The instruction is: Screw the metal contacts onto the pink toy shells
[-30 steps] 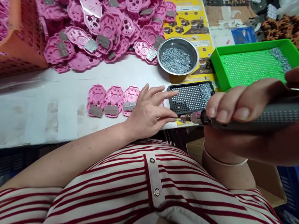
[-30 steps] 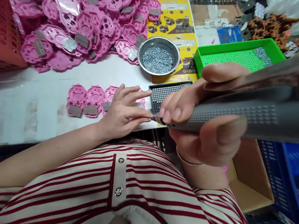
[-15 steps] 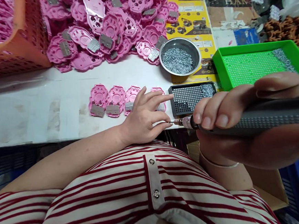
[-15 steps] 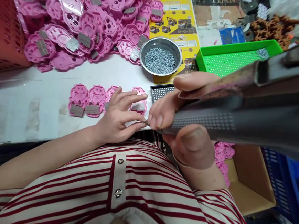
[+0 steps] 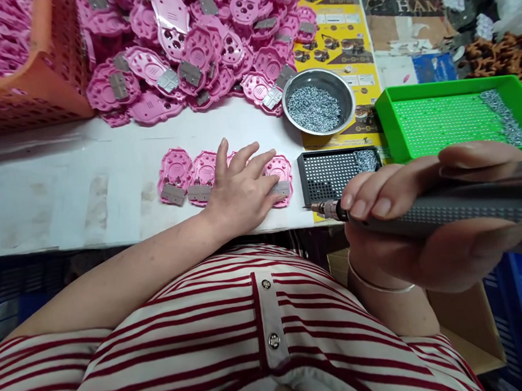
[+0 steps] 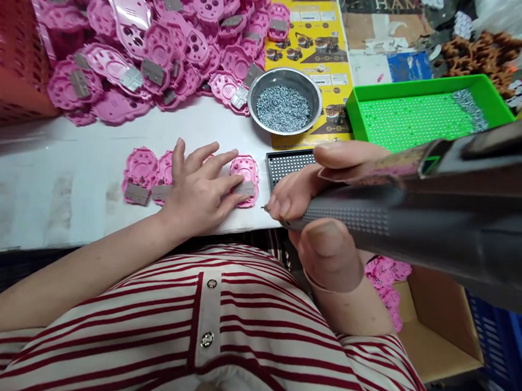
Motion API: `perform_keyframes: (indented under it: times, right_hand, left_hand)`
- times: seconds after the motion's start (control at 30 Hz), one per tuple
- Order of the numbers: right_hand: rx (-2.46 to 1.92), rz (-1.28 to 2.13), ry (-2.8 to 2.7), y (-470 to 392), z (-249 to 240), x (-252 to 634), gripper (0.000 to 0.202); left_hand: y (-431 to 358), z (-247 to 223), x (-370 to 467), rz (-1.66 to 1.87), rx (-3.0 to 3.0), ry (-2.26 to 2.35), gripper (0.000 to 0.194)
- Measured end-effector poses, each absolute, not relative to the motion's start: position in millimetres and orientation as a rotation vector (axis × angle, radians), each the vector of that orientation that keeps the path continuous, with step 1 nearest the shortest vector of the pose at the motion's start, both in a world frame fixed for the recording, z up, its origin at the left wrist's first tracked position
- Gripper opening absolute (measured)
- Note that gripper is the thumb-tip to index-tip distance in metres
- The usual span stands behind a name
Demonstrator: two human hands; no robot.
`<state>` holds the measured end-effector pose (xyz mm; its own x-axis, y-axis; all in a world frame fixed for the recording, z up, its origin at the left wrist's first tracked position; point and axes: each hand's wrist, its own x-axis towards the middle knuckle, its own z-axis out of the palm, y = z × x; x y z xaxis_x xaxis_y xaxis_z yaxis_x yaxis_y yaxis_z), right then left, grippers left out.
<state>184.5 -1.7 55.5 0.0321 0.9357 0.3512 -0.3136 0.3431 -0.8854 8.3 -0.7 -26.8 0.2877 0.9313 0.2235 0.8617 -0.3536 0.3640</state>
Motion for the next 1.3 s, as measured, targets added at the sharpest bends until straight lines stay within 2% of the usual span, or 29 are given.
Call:
perform_keyframes:
  times: [0.53,0.8,0.97,1.13,1.3]
  right_hand:
    - [-0.630,1.063,-1.138,6.3,34.6,181.1,0.024]
    - [-0.524,0.963,-1.215,17.9,28.2,178.2,0.018]
    - [-0.555,0.964,-1.207,18.8,25.7,177.0,0.019]
    - [-0.386,0.886,-1.274,28.2,21.4,177.0,0.019]
    - [-0.422,0.834,-1.264,31.1,19.2,178.0,0.019]
  left_hand:
    - [10.4,-24.1,2.0,0.427,2.535,1.532,0.020]
    - [13.5,-23.3,-1.2,0.434,2.523,1.501,0.018]
    - [12.9,-21.4,1.0,0.460,2.544,1.517,0.029]
    - [14.0,-25.7,0.2,0.561,2.555,1.541,0.014]
    - [14.7,-19.9,-0.2,0.443,2.583,1.448,0.019]
